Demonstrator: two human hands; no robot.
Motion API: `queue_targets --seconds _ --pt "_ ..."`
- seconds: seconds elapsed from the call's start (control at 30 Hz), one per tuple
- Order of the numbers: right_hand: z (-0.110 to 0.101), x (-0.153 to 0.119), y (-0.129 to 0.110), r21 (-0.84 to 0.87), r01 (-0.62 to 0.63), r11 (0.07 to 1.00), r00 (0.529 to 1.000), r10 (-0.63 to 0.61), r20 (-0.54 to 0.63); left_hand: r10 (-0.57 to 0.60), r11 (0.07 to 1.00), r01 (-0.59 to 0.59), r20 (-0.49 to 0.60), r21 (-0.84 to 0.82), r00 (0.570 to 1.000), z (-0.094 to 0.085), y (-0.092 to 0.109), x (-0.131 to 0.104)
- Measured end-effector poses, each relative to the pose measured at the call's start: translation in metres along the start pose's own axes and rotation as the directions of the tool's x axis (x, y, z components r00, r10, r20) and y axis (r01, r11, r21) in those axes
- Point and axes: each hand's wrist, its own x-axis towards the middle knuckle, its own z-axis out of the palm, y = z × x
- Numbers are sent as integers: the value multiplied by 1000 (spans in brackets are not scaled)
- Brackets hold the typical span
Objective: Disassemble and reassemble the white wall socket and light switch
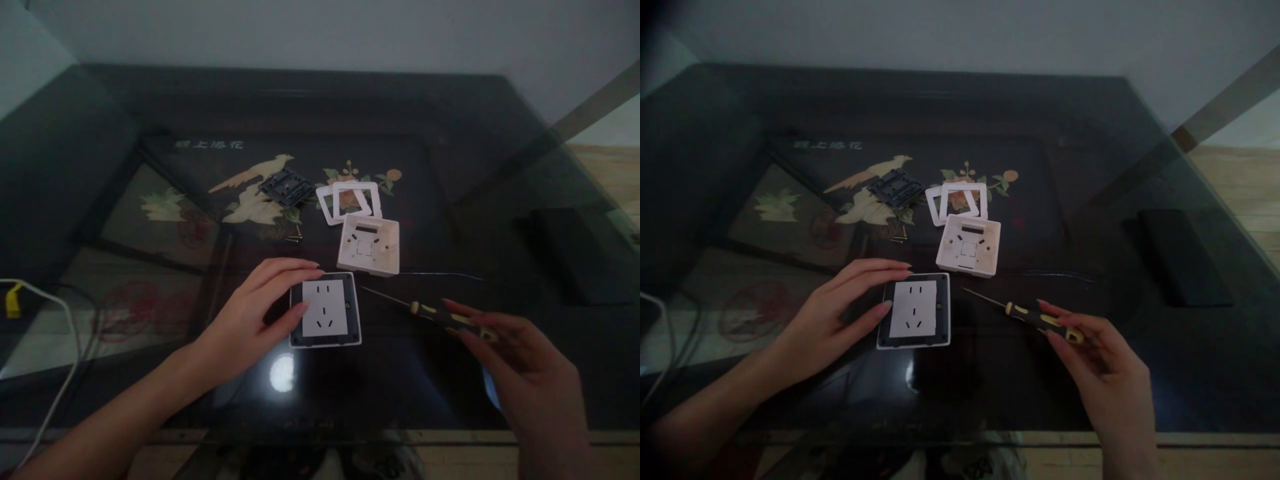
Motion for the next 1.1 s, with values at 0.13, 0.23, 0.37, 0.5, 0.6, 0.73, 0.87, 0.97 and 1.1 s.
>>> queue_targets --seconds 0.13,0.23,0.37,0.5,0.6,0.73,0.87,0.97,1.1 --pt "7 5 -4 -125 46 991 995 -35 91 -32 999 31 -45 -26 998 11 -9 -5" --pt "10 9 -6 -219 208 953 973 -178 150 -54 997 52 -49 -51 997 13 -15 -8" --pt "16 8 -6 -284 333 899 941 -297 163 -24 997 26 27 -74 999 15 -17 -12" --pt "22 6 -5 -325 418 848 908 -382 171 44 997 -38 95 -65 994 19 -16 -17" --pt "25 6 -4 -352 437 828 899 -398 182 72 997 -67 130 -41 989 22 -16 -18" --pt "24 8 -11 -363 443 820 896 -408 174 76 997 -76 162 -8 984 23 -18 -18" --pt "27 11 -37 -327 430 841 902 -415 121 42 999 -40 154 -13 987 24 -19 -19" --pt "38 20 -62 -203 480 854 865 -420 275 31 999 -26 130 -42 991 25 -20 -20" --pt "57 37 -83 -84 512 855 746 -395 536 18 996 -8 109 -86 994 26 -20 -22"
